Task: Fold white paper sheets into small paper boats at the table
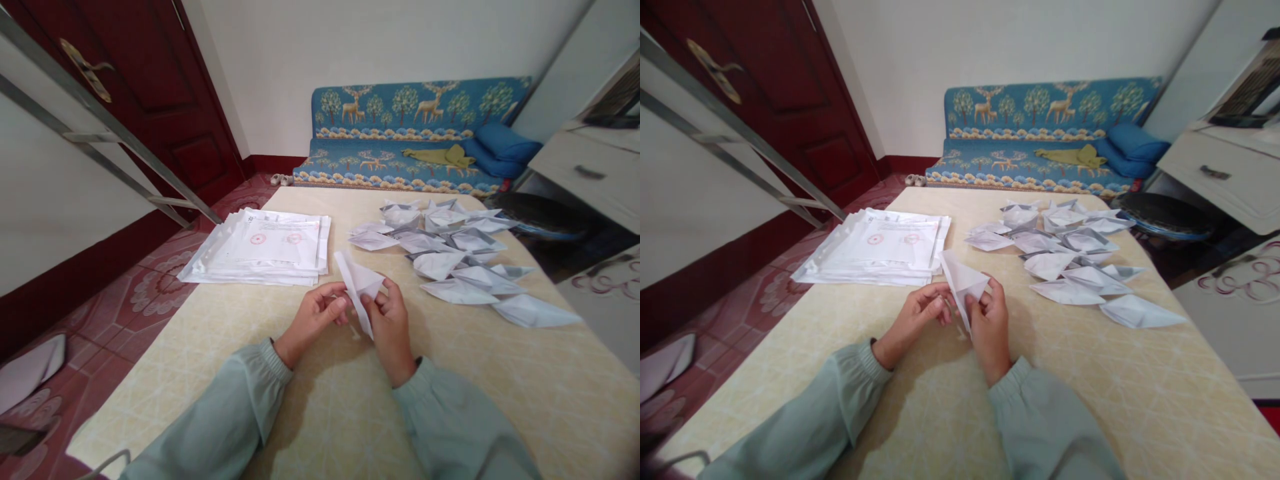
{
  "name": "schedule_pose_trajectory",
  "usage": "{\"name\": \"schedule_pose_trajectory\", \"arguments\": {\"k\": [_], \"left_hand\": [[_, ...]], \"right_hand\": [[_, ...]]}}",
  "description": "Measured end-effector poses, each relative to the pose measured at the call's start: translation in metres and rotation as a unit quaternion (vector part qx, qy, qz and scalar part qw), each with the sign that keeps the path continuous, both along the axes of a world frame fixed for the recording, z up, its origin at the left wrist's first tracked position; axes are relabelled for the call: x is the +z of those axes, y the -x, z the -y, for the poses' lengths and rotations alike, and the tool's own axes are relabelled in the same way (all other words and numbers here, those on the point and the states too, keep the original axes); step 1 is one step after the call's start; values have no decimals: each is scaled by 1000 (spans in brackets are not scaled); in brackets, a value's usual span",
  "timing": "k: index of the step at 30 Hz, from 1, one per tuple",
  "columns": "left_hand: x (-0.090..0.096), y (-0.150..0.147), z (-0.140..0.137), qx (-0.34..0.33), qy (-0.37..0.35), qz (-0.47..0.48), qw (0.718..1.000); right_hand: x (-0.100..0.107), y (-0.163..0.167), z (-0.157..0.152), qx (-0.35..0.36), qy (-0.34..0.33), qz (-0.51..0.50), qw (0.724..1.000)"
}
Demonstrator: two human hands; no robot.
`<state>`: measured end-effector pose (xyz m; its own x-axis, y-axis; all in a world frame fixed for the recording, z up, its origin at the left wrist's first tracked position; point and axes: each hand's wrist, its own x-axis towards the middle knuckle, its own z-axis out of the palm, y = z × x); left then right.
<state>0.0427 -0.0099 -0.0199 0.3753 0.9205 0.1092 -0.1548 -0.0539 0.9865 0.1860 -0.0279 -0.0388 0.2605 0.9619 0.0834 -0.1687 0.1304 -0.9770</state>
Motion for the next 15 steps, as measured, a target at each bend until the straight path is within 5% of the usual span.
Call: {"name": "schedule_pose_trajectory", "arguments": {"k": [8, 15], "left_hand": [[-2, 0, -5, 17, -18, -42, 999], [0, -1, -2, 5, -16, -53, 998]], "right_hand": [[3, 1, 3, 67, 5, -9, 998], [-3, -6, 1, -24, -7, 22, 999]]}}
